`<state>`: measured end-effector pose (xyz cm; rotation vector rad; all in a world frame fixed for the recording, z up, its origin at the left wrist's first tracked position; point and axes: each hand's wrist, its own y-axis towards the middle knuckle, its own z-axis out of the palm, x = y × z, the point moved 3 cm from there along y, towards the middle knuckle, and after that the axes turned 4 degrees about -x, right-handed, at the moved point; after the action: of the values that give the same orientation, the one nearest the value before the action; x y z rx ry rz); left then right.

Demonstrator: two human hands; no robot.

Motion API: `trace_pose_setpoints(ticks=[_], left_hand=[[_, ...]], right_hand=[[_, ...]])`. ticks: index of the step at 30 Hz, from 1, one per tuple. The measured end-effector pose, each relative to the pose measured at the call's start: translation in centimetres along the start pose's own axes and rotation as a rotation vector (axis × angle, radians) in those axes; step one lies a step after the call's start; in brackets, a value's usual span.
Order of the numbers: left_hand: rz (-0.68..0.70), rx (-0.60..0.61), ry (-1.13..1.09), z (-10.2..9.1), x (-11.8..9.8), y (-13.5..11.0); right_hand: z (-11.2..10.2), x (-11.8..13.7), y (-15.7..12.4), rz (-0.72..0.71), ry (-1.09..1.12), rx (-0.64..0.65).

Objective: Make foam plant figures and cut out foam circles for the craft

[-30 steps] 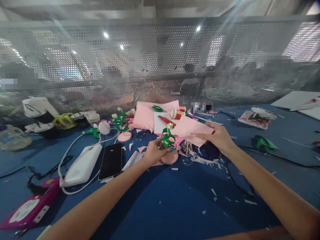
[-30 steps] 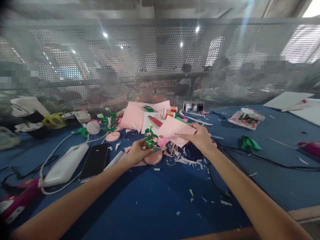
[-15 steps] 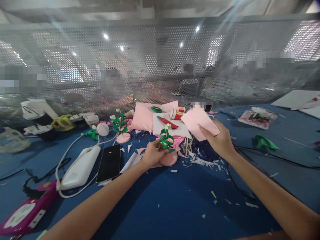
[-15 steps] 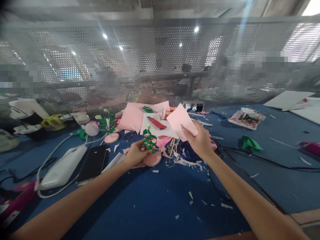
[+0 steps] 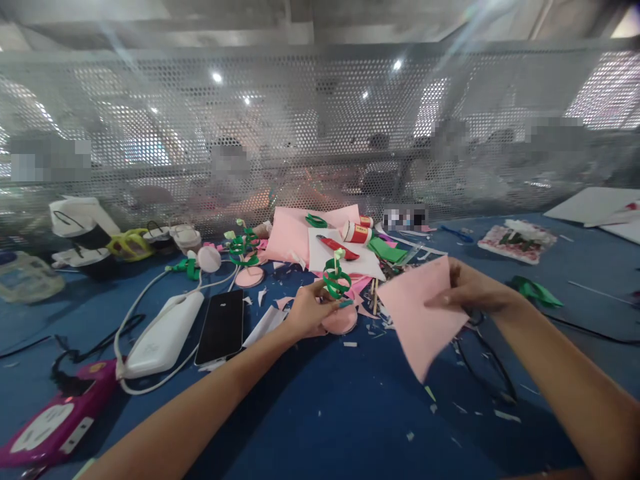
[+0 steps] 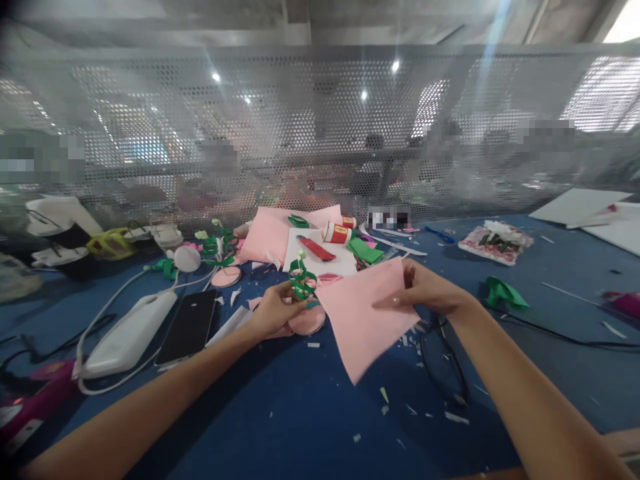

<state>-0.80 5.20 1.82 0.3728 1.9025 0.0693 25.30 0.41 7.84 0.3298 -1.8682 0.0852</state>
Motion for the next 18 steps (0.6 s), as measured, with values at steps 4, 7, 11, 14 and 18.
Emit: trace_pose_setpoints(ticks=[4,7,11,14,18], left_hand=[[-0.005,0.001,-0.028,0.0,-0.1,0.0],[-0.037,0.008,-0.075,0.1,-0.1,0.0],[-0.022,0.007,-0.08,0.1,-0.3,-0.1],[-0.015,0.023,-0.064,0.1,-0.2,0.0],[-0.008,0.036,-0.046,0.0,0.1,0.1]], right_hand=[[0.5,-0.8,0.8,-0.012,-0.143,-0.008],[0.5,-0.8,1.0,-0.028,-0.138,-0.079],[0.5,-0.7,0.5,0.013,-0.102,0.09],[0.6,-0.3,0.3,-0.034,-0.185,0.043],[1.2,0.6,0.1,-0.126,-0.236,-0.033]])
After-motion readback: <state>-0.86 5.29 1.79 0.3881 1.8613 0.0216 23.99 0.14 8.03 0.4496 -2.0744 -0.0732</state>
